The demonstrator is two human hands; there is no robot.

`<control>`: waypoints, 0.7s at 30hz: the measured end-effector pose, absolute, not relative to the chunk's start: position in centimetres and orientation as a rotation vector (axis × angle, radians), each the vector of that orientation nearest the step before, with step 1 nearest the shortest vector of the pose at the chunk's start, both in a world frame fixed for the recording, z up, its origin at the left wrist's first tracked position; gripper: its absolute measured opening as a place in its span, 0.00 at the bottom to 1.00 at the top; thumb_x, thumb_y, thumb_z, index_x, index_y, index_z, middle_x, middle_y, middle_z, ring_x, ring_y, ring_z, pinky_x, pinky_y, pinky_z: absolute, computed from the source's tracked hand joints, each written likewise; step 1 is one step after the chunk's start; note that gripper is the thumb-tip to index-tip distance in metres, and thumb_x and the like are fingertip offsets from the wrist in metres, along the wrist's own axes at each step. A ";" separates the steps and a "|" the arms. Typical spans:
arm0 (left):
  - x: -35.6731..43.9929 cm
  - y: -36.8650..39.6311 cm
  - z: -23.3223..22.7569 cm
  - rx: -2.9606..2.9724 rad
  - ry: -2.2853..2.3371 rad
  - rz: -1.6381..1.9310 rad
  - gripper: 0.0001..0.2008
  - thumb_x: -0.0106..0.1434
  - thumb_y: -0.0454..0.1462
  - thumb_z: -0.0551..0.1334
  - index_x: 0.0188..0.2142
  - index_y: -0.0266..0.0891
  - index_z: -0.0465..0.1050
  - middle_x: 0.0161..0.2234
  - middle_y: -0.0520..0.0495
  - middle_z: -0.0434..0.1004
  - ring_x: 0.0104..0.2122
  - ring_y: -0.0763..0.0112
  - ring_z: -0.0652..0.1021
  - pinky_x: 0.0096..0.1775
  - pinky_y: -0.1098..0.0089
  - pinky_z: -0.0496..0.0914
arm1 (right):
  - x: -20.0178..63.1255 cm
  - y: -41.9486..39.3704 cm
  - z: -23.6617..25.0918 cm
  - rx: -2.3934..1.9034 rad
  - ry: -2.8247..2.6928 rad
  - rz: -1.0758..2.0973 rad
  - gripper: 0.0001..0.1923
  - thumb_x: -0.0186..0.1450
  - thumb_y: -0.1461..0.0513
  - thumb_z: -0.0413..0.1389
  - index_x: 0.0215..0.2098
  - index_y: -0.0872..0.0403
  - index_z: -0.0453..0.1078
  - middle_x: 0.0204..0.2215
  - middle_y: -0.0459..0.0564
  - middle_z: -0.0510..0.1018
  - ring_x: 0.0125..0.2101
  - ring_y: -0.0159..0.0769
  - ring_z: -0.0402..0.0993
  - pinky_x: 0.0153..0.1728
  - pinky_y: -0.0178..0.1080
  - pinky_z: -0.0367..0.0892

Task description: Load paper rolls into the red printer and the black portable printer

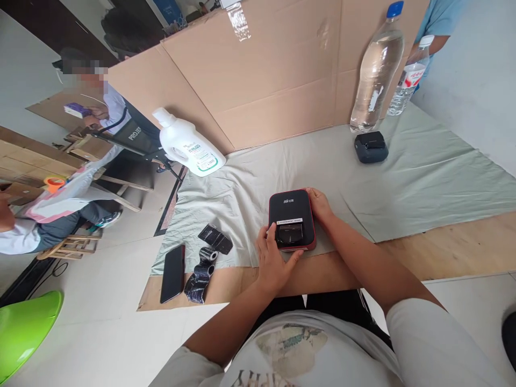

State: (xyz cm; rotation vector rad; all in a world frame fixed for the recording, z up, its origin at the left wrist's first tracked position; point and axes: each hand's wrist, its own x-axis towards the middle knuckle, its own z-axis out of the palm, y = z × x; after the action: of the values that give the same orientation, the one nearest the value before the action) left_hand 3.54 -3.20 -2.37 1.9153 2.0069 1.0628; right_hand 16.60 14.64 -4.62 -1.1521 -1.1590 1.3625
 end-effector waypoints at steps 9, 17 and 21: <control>-1.7 1.3 -2.2 1.089 1.512 1.263 0.30 0.57 0.38 0.60 0.59 0.44 0.59 0.56 0.40 0.66 0.50 0.61 0.72 0.47 0.60 0.71 | 19.9 8.9 -1.4 -0.916 -1.774 0.598 0.28 0.68 0.41 0.44 0.44 0.49 0.75 0.54 0.56 0.75 0.59 0.51 0.66 0.60 0.58 0.60; -1.3 3.6 -0.8 0.729 1.255 1.196 0.47 0.37 0.31 0.59 0.61 0.49 0.54 0.55 0.46 0.64 0.54 0.59 0.67 0.47 0.64 0.66 | 19.7 5.5 -4.5 -0.587 -1.987 0.055 0.15 0.62 0.49 0.61 0.43 0.47 0.74 0.62 0.52 0.67 0.61 0.53 0.61 0.58 0.59 0.62; -1.4 3.8 -1.0 0.679 1.249 1.162 0.51 0.36 0.31 0.58 0.63 0.52 0.51 0.54 0.47 0.63 0.51 0.62 0.67 0.45 0.66 0.65 | 19.5 5.3 -5.0 -0.627 -1.956 0.024 0.14 0.61 0.52 0.63 0.44 0.46 0.73 0.63 0.51 0.64 0.63 0.55 0.58 0.58 0.59 0.64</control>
State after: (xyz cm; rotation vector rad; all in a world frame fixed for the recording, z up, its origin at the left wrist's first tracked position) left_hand -1.40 3.76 -1.05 0.6793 1.2493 1.1622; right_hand 19.50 5.30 -4.98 -0.6271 -1.9561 0.0238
